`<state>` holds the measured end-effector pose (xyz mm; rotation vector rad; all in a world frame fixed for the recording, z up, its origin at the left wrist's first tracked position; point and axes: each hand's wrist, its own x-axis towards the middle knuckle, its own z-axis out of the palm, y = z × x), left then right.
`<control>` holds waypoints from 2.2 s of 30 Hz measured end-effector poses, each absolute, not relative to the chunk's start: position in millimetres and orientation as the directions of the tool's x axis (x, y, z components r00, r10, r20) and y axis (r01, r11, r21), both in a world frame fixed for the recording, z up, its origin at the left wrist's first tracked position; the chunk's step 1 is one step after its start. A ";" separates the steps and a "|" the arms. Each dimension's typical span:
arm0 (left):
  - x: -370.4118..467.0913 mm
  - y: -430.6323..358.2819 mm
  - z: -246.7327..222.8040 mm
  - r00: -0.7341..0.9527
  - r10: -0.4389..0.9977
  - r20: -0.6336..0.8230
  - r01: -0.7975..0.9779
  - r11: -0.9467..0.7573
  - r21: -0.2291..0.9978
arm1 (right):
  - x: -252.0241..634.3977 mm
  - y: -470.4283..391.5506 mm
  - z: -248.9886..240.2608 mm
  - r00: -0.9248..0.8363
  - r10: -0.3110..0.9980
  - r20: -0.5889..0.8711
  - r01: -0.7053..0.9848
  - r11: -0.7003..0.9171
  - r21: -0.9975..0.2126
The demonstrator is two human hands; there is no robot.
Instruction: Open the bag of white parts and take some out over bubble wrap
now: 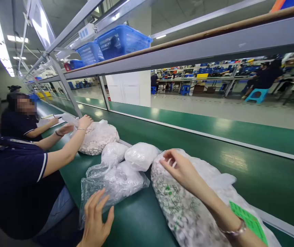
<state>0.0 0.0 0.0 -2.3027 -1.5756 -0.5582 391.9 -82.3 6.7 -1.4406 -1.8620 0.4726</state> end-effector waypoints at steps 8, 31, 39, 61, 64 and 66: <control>57.8 -91.5 -88.3 0.299 0.813 0.499 0.916 -0.391 0.089 | 320.1 3.0 -52.3 -0.522 0.791 0.321 0.782 0.593 -0.191; 27.4 -49.0 -80.5 0.047 0.887 0.459 0.831 -0.290 0.475 | 323.9 95.2 -38.9 -0.484 0.774 0.408 0.819 0.565 -0.100; 25.6 -12.0 -105.4 0.024 0.952 0.306 0.879 -0.166 0.447 | 297.4 131.0 -55.3 -0.514 0.761 0.396 0.829 0.559 0.002; 1.5 -44.6 -103.8 0.058 0.897 0.439 0.807 -0.301 0.508 | 445.6 -112.1 -25.4 -0.195 0.907 0.374 0.959 0.256 -0.120; 13.9 -61.1 -110.7 0.141 0.912 0.385 0.833 -0.319 0.451 | 472.0 -149.2 -41.7 -0.010 0.932 0.361 0.984 0.074 -0.165; 26.0 -71.7 -110.0 0.139 0.882 0.451 0.870 -0.327 0.370 | 479.4 -164.4 -53.8 0.066 0.936 0.346 0.981 0.002 -0.192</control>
